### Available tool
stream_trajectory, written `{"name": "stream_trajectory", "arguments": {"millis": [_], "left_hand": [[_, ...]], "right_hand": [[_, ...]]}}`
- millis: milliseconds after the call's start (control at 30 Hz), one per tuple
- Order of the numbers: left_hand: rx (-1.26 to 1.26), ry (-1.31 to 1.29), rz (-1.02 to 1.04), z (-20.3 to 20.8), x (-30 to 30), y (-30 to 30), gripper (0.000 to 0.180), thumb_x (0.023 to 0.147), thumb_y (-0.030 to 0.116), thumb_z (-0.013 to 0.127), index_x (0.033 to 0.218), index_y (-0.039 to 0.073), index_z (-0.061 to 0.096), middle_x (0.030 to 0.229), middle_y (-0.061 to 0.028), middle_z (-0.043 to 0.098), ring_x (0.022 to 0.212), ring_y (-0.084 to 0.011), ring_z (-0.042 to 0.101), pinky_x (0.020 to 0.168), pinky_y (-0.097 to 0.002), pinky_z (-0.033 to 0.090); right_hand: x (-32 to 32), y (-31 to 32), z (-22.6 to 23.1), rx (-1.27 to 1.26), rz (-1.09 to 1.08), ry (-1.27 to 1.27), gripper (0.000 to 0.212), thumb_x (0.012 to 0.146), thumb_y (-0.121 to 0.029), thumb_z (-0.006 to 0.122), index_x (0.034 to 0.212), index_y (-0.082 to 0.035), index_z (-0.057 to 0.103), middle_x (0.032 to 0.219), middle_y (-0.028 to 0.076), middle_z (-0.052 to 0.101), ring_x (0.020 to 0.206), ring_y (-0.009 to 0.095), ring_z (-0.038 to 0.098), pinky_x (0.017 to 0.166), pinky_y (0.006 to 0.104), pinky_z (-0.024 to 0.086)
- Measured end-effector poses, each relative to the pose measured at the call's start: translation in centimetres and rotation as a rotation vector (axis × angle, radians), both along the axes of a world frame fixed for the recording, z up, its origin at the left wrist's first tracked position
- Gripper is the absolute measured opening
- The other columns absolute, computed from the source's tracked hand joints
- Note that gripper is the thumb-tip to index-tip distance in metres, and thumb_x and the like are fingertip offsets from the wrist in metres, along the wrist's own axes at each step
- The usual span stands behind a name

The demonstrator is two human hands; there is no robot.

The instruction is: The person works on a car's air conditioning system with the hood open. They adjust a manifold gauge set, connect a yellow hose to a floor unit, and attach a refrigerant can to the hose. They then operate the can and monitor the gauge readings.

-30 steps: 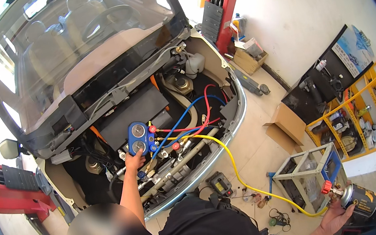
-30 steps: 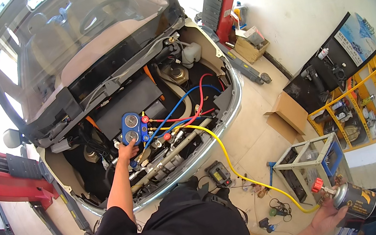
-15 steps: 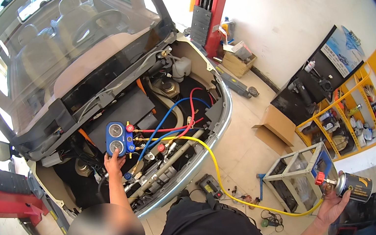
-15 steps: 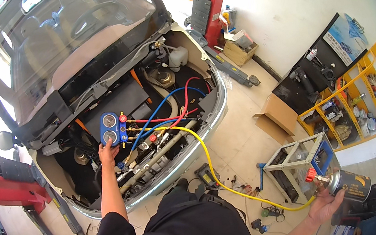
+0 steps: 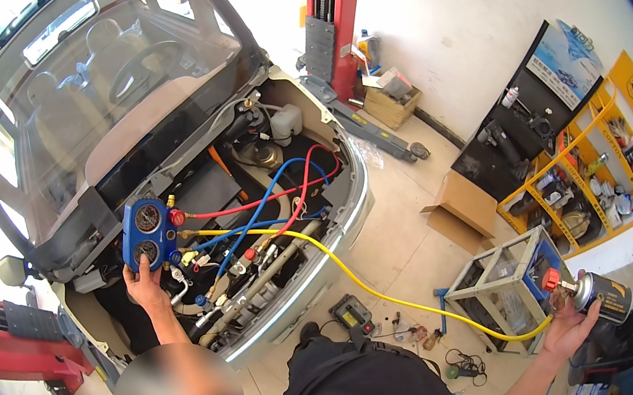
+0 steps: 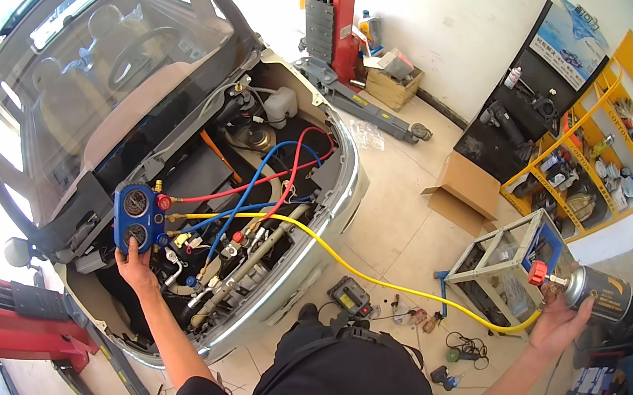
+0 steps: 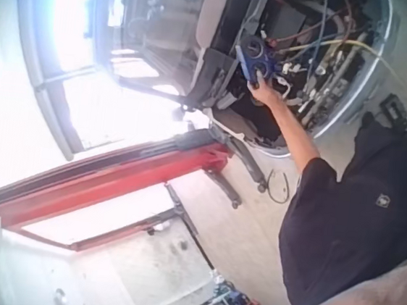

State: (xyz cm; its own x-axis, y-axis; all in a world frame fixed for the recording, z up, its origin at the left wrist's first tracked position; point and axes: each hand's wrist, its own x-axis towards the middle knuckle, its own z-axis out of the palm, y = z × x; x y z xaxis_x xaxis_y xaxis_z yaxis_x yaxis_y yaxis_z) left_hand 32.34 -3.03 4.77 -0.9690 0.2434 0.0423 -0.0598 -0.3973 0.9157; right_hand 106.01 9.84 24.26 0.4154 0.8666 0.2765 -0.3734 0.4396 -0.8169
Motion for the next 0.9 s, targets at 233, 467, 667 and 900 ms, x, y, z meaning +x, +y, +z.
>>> {"name": "stream_trajectory", "arguments": {"millis": [233,467,667,900], "left_hand": [[-0.065,0.16,0.039,7.9,-2.9,0.0,0.045,0.09,0.013,0.074,0.128,0.001,0.055,0.11,-0.0096,0.067,0.092,-0.0182,0.068,0.074,-0.0308,0.058],[-0.123,0.259,0.039,12.5,-8.0,-2.0,0.044,0.093,0.021,0.072,0.129,0.001,0.056,0.109,-0.0099,0.068,0.091,-0.0172,0.07,0.071,-0.0285,0.059],[-0.278,0.298,-0.199,10.8,-14.4,2.6,0.056,0.091,0.026,0.073,0.139,0.004,0.053,0.112,-0.0069,0.068,0.097,-0.0147,0.066,0.074,-0.0272,0.054],[-0.438,0.284,-0.424,10.7,-17.1,11.9,0.055,0.091,0.028,0.072,0.138,0.005,0.055,0.111,-0.0077,0.069,0.095,-0.0134,0.067,0.071,-0.0253,0.055]], "right_hand": [[3.8,1.2,3.9,0.051,-0.199,0.033,0.063,0.104,-0.041,0.046,0.148,0.002,0.034,0.15,0.02,0.044,0.123,0.03,0.056,0.101,0.0427,0.05],[9.7,0.4,2.7,0.138,-0.037,0.115,0.068,0.101,-0.039,0.054,0.147,0.007,0.035,0.147,0.019,0.047,0.118,0.029,0.057,0.104,0.0381,0.043],[1.7,-0.1,3.9,0.093,-0.225,0.201,0.067,0.101,-0.037,0.055,0.147,0.007,0.035,0.147,0.021,0.046,0.119,0.028,0.056,0.103,0.038,0.044],[-7.2,-2.7,5.0,0.033,-0.36,0.041,0.064,0.103,-0.037,0.05,0.148,0.006,0.033,0.148,0.021,0.045,0.124,0.03,0.055,0.102,0.04,0.048]]}}
